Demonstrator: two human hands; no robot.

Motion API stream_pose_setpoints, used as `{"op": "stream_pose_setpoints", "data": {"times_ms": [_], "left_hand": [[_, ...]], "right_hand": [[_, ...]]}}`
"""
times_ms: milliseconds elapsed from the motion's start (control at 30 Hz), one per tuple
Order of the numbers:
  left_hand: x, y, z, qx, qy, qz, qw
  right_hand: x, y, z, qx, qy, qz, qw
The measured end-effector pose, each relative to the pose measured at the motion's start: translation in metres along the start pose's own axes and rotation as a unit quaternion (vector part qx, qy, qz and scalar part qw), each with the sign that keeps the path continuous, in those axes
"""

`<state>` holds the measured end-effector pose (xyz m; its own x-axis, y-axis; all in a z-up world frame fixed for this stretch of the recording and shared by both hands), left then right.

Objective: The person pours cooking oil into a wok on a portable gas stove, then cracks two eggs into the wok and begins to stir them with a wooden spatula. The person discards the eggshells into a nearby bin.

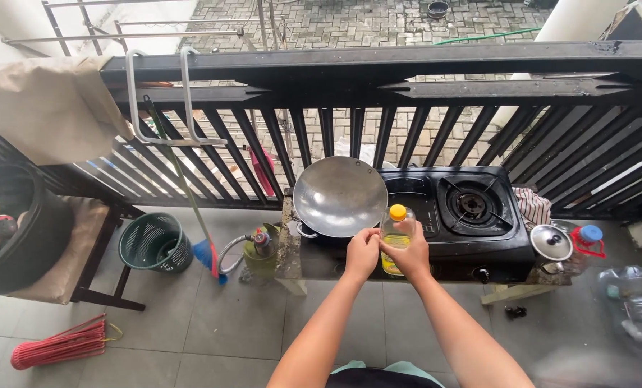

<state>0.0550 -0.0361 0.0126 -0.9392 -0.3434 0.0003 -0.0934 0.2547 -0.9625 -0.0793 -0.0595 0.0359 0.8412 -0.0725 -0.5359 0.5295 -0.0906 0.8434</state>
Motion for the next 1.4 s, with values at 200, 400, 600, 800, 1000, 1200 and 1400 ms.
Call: {"op": "stream_pose_setpoints", "data": {"times_ms": [200,400,600,800,1000,1200,1400], "left_hand": [[-0.014,-0.014,0.007,0.001,0.014,0.011,1.000],[-0.024,-0.010,0.019,-0.007,0.018,0.003,1.000],[-0.019,-0.002,0.022,-0.013,0.030,-0.005,0.999],[-0.011,0.012,0.021,-0.020,0.045,-0.008,0.999],[-0.007,0.018,0.014,-0.036,0.053,-0.009,0.998],[-0.011,0.015,0.007,-0.035,0.054,-0.010,0.998],[-0.012,0.016,0.004,-0.030,0.053,-0.007,0.998]], "right_hand": [[0.011,0.011,0.003,0.001,0.002,0.002,1.000],[0.015,0.025,0.003,0.013,0.007,-0.006,1.000],[0.021,0.008,0.003,0.027,-0.017,-0.009,0.999],[0.010,0.002,-0.007,0.026,-0.033,0.001,0.999],[0.006,-0.006,-0.014,0.036,-0.045,-0.006,0.998],[0.006,-0.004,-0.025,0.053,-0.041,-0.022,0.998],[0.008,-0.007,-0.027,0.051,-0.043,-0.030,0.997]]}}
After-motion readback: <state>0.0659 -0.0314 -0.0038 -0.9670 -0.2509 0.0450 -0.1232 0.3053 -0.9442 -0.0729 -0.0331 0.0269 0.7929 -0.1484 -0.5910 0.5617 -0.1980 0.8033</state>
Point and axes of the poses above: each hand's wrist, its own z-axis towards the middle knuckle, its own x-axis out of the palm, y = z × x, the point moved 2 cm from there along z, towards the middle knuckle, and after that the axes turned 13 degrees about -z, right-handed, at the moved point
